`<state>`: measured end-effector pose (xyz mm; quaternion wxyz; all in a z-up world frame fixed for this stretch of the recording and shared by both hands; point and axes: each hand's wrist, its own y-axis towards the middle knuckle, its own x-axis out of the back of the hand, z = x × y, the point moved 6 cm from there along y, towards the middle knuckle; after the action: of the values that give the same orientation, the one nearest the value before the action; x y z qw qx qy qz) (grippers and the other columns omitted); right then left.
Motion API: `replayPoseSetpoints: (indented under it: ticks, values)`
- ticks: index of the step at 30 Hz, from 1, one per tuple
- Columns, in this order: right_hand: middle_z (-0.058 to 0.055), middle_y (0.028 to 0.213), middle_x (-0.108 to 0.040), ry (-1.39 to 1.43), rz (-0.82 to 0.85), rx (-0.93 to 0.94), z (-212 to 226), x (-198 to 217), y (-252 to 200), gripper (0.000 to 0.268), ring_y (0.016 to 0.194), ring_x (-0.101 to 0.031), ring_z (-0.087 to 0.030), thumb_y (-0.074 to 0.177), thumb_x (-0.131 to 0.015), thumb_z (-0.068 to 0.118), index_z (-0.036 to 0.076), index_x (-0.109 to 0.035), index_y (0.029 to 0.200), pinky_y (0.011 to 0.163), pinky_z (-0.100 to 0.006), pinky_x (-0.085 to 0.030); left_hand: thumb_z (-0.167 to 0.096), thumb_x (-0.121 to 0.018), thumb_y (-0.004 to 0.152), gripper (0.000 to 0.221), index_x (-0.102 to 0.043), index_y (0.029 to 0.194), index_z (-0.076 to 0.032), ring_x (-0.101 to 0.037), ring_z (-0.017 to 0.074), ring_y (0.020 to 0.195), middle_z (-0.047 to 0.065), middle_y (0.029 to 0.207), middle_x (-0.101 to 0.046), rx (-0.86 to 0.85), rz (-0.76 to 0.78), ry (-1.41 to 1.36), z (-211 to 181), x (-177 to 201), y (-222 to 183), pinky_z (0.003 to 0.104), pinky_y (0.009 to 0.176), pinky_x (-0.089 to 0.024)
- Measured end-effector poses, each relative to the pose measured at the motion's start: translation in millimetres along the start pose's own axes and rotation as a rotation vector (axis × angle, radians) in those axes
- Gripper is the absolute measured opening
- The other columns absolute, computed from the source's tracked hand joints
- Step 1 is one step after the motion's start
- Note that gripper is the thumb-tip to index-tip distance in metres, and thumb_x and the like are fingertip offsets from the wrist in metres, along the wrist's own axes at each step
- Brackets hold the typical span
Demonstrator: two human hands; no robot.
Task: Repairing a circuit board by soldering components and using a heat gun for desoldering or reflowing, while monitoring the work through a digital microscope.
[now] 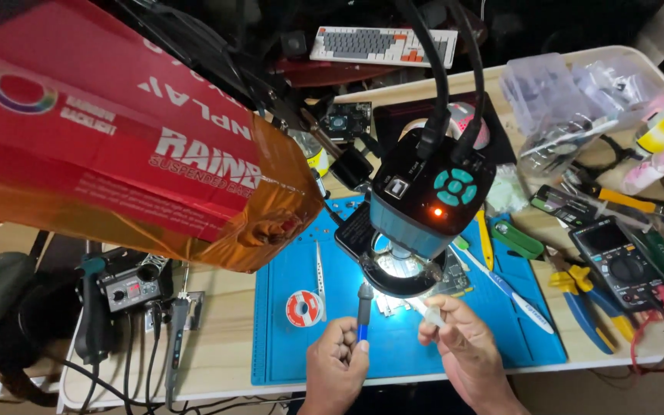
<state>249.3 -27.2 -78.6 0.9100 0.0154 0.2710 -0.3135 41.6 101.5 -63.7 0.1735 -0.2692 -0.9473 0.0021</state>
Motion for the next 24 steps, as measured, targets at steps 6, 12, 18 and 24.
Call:
replayPoseSetpoints:
  ticks: [6, 12, 18, 24]
  values:
    - [-0.018, 0.09, -0.068, 0.013, -0.03, -0.034, -1.8, 0.8, -0.2, 0.073, 0.085, -0.064, -0.029, 0.085, -0.084, 0.042, -0.007, -0.068, 0.136, 0.078, -0.044, -0.053, -0.017, -0.076, 0.096, 0.024, -0.08, 0.118, -0.011, -0.047, 0.0048, 0.053, -0.006, 0.07, -0.057, -0.016, 0.019, 0.011, -1.9, 0.4, 0.4, 0.029, 0.05, -0.042]
    - [-0.017, 0.09, -0.069, 0.008, -0.014, -0.023, 0.9, -1.9, 0.4, 0.071, 0.085, -0.066, -0.028, 0.086, -0.084, 0.041, -0.007, -0.069, 0.136, 0.077, -0.043, -0.055, -0.017, -0.076, 0.095, 0.023, -0.08, 0.118, -0.011, -0.046, 0.005, 0.053, -0.006, 0.071, -0.057, -0.007, 0.017, 0.008, 2.3, -0.3, 0.8, 0.029, 0.05, -0.043]
    - [-0.016, 0.09, -0.07, -0.005, -0.021, -0.036, 0.9, -0.8, 0.1, 0.071, 0.086, -0.066, -0.028, 0.086, -0.084, 0.041, -0.007, -0.07, 0.136, 0.077, -0.044, -0.055, -0.016, -0.075, 0.096, 0.023, -0.079, 0.118, -0.01, -0.045, 0.0047, 0.052, -0.006, 0.071, -0.056, -0.039, 0.015, 0.004, 1.5, -0.5, 0.7, 0.029, 0.049, -0.042]
    - [-0.016, 0.089, -0.067, -0.015, -0.024, -0.027, -1.6, 0.7, -0.2, 0.073, 0.087, -0.066, -0.028, 0.084, -0.085, 0.042, -0.008, -0.071, 0.136, 0.078, -0.044, -0.053, -0.016, -0.076, 0.096, 0.022, -0.079, 0.117, -0.01, -0.046, 0.0045, 0.052, -0.006, 0.07, -0.057, -0.051, 0.011, -0.003, 0.5, -0.2, 0.0, 0.028, 0.049, -0.044]
